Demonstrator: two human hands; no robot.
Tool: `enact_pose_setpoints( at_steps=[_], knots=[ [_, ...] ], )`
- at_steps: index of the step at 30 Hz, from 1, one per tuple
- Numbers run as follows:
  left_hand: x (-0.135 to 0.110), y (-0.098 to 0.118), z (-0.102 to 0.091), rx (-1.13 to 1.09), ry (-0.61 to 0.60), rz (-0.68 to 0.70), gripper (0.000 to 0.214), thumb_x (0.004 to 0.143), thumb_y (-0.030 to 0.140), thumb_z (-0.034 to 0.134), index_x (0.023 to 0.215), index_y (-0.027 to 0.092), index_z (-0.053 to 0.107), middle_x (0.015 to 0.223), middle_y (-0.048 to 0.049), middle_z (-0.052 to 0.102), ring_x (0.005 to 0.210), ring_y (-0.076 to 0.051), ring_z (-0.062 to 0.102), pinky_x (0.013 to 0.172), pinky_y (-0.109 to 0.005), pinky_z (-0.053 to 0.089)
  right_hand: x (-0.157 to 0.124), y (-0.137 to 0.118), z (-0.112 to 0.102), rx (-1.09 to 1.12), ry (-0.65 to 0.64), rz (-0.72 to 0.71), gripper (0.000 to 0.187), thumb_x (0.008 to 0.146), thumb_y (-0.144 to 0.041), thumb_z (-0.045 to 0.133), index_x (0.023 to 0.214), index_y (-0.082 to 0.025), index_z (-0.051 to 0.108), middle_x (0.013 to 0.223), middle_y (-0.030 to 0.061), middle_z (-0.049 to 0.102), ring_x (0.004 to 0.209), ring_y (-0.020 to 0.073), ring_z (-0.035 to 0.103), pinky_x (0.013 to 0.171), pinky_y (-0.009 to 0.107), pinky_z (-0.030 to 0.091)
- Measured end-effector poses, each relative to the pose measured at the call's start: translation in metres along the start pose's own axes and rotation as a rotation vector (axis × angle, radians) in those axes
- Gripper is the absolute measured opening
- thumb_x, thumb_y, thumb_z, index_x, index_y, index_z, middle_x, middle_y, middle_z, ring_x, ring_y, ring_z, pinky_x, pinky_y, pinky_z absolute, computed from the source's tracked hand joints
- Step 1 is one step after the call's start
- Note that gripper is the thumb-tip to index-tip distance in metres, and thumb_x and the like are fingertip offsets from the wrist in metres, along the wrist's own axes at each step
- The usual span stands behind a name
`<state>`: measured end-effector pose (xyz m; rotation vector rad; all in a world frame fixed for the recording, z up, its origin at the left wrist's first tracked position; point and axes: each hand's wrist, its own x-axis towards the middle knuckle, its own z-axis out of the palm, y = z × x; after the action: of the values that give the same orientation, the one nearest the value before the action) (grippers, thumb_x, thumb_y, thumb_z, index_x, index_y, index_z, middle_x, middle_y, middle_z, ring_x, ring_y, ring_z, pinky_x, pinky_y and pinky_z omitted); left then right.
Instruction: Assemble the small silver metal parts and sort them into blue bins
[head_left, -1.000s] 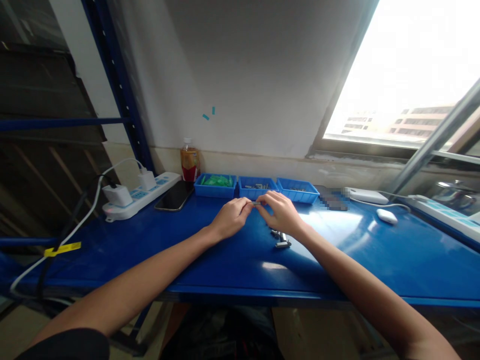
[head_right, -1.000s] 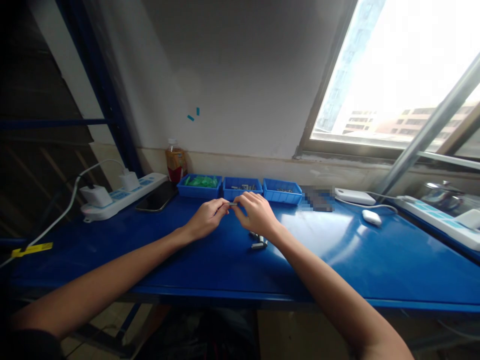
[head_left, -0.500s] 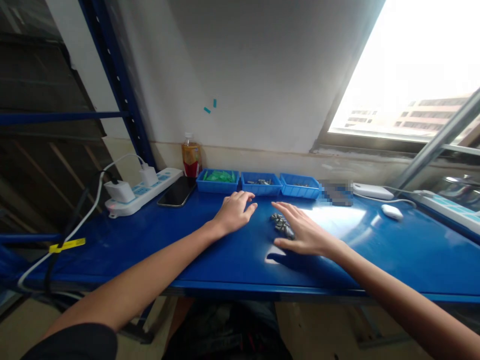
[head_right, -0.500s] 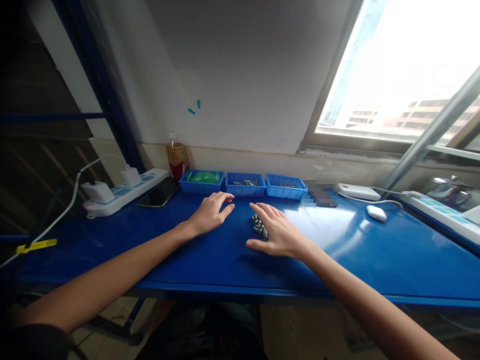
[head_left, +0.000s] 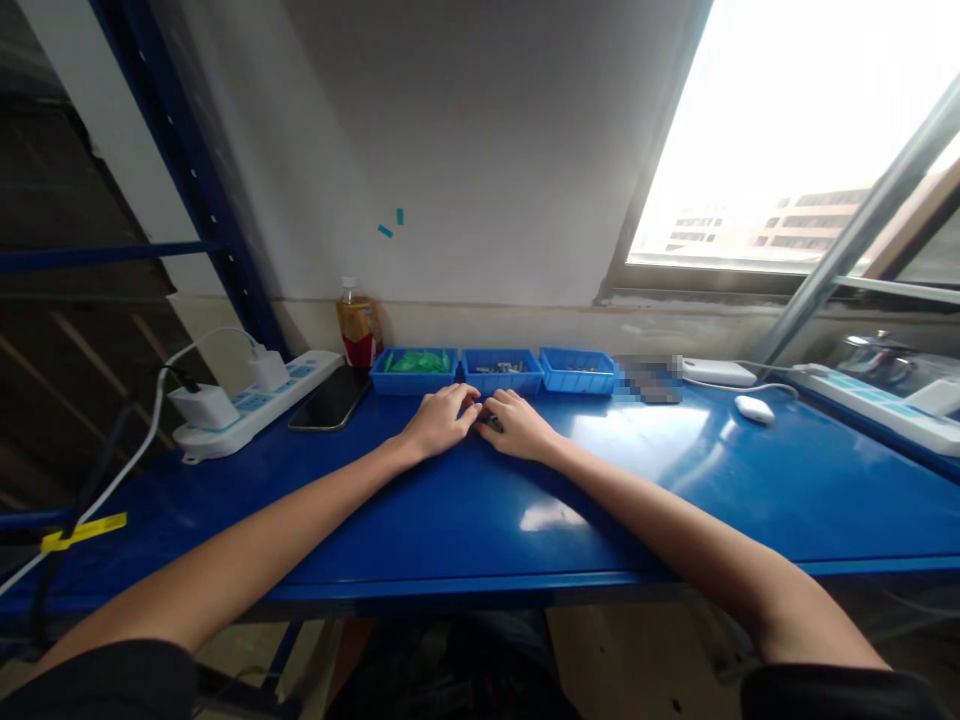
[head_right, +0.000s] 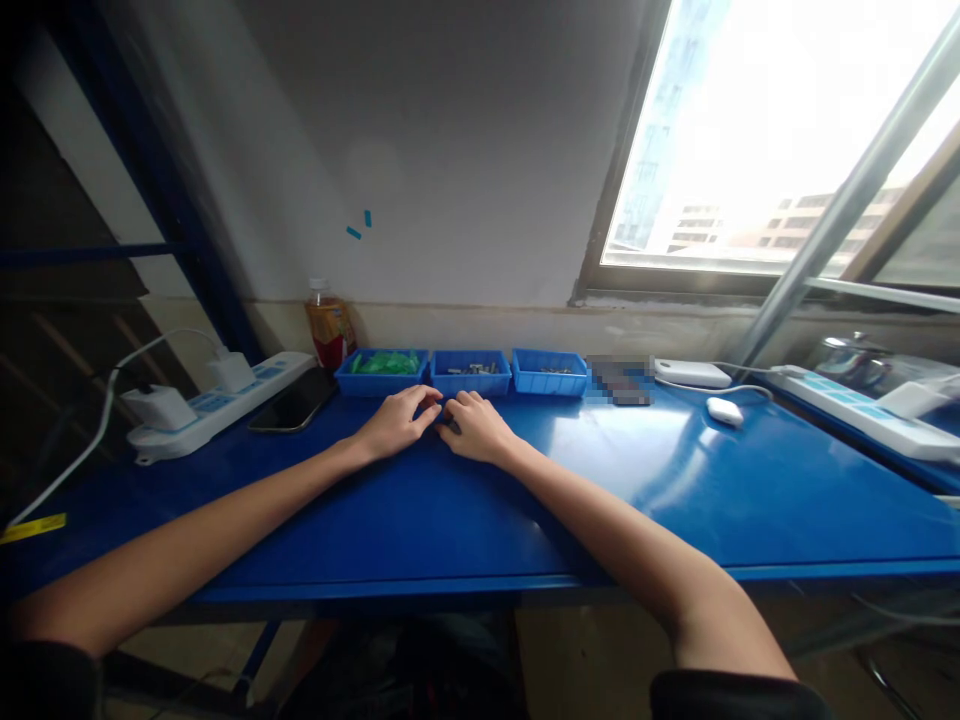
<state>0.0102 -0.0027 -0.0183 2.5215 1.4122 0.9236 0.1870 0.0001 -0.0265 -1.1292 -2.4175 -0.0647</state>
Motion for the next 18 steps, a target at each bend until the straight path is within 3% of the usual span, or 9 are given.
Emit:
enact_pose_setpoints(
  at_steps=[6,11,18],
  knots=[
    [-0.011,-0.002,0.002,0.041,-0.095,0.016,0.032,0.09,0.039,0.043,0.109,0.019,0.059,0.107,-0.0071,0.065,0.1,-0.023,0.057,0.089,-0.036,0.044,-0.006,0.024,-0.026,0.174,0.138,0.1,0.023,0.092,-0.033,0.044,0.087,-0.017,0.061,0.085,0.0052,0.062,0.086,0.0169,0.056,0.08,0.027,0.041],
    [-0.016,0.005,0.0,0.12,-0.149,0.054,0.032,0.089,0.037,0.043,0.112,0.022,0.06,0.117,-0.0062,0.061,0.106,-0.025,0.053,0.091,-0.04,0.043,-0.007,0.048,-0.038,0.098,-0.083,0.224,0.025,0.09,-0.023,0.044,0.08,-0.016,0.065,0.085,0.0072,0.066,0.083,0.0183,0.06,0.076,0.027,0.043],
    [-0.018,0.005,-0.001,0.153,-0.182,0.068,0.031,0.089,0.038,0.045,0.111,0.023,0.061,0.115,-0.0063,0.06,0.105,-0.025,0.052,0.091,-0.04,0.042,-0.011,0.048,-0.048,0.178,-0.265,0.214,0.028,0.079,-0.009,0.046,0.091,-0.019,0.069,0.079,0.0017,0.07,0.068,0.0144,0.062,0.061,0.021,0.045]
  ],
)
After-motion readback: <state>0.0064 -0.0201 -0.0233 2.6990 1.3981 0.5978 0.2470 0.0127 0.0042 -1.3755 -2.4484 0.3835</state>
